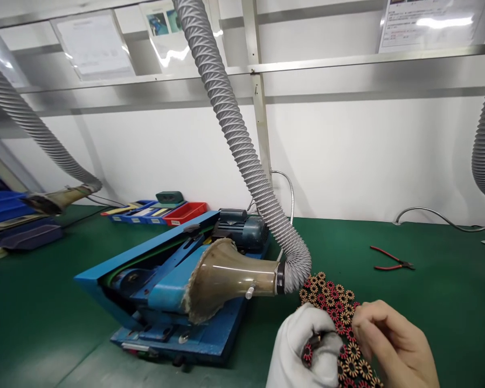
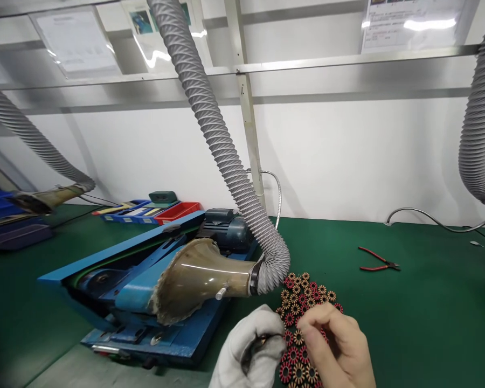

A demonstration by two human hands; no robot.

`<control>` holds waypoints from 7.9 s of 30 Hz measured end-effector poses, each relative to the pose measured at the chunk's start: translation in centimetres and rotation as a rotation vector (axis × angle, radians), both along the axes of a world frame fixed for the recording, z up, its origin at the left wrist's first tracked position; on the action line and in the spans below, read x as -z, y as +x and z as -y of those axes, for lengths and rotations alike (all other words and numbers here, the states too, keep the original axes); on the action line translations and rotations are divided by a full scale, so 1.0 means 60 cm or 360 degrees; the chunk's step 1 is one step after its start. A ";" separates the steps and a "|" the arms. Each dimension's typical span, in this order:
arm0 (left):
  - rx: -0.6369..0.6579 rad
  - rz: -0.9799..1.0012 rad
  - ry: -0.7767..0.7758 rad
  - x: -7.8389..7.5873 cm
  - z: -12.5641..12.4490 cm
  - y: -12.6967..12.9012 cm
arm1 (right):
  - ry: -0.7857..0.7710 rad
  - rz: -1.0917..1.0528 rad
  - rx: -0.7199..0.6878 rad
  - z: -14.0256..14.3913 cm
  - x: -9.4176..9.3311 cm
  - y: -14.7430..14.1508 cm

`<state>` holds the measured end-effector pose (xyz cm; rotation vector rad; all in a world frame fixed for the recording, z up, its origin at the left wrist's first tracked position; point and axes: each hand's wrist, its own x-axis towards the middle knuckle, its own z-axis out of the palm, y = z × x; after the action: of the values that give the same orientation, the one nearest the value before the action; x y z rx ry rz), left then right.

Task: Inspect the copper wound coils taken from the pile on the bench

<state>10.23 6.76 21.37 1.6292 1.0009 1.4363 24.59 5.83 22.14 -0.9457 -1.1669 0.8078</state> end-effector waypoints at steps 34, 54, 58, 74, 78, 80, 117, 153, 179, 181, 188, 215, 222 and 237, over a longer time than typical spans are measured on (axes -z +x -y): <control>0.0108 -0.0267 -0.0003 -0.006 -0.014 -0.021 | 0.0861 0.0809 -0.0347 -0.036 -0.006 0.014; 0.0288 0.0132 -0.0488 -0.018 -0.017 -0.015 | 0.0691 0.0805 -0.0389 -0.039 0.009 0.021; 0.0337 0.0021 -0.0407 -0.003 -0.020 -0.013 | 0.0895 0.0953 -0.0345 -0.040 0.007 0.015; -0.0064 -0.0317 0.0385 0.019 -0.025 -0.024 | 0.0755 0.0807 -0.0094 -0.032 0.000 0.006; 0.0027 -0.0133 0.0074 0.011 -0.018 -0.020 | 0.0919 0.0755 -0.0088 -0.034 -0.007 -0.003; 0.0082 -0.0069 -0.0077 0.003 -0.015 -0.018 | 0.0932 0.0738 -0.0092 -0.035 -0.007 -0.004; -0.0302 -0.0933 0.0808 0.007 -0.019 -0.021 | -0.0601 -0.0340 -0.0936 -0.020 0.007 -0.016; 0.0106 -0.0304 0.0393 0.003 -0.017 -0.023 | 0.0270 0.0306 -0.0461 -0.026 0.017 0.003; 0.0020 -0.0267 0.0265 -0.005 -0.014 -0.014 | -0.0092 -0.0112 -0.0651 -0.025 0.016 -0.001; 0.0176 -0.0092 -0.0085 -0.020 -0.011 -0.011 | 0.0089 0.0168 -0.0528 -0.026 0.022 0.005; 0.0370 0.0196 -0.0723 -0.050 -0.006 -0.006 | 0.0430 0.0526 -0.0458 -0.033 0.016 0.009; 0.0321 0.0818 -0.0257 0.014 -0.031 -0.014 | -0.0352 -0.0898 -0.0777 -0.023 0.003 -0.061; 0.0217 0.0800 -0.0135 0.017 -0.038 -0.007 | -0.0279 -0.0842 -0.0601 -0.028 0.023 -0.076; 0.0222 0.0912 -0.0244 0.007 -0.039 -0.012 | -0.0374 -0.0697 -0.0450 -0.024 0.010 -0.066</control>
<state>9.54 9.11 20.97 1.0579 0.6330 1.5591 20.65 7.27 21.52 -0.7471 -0.8407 1.3295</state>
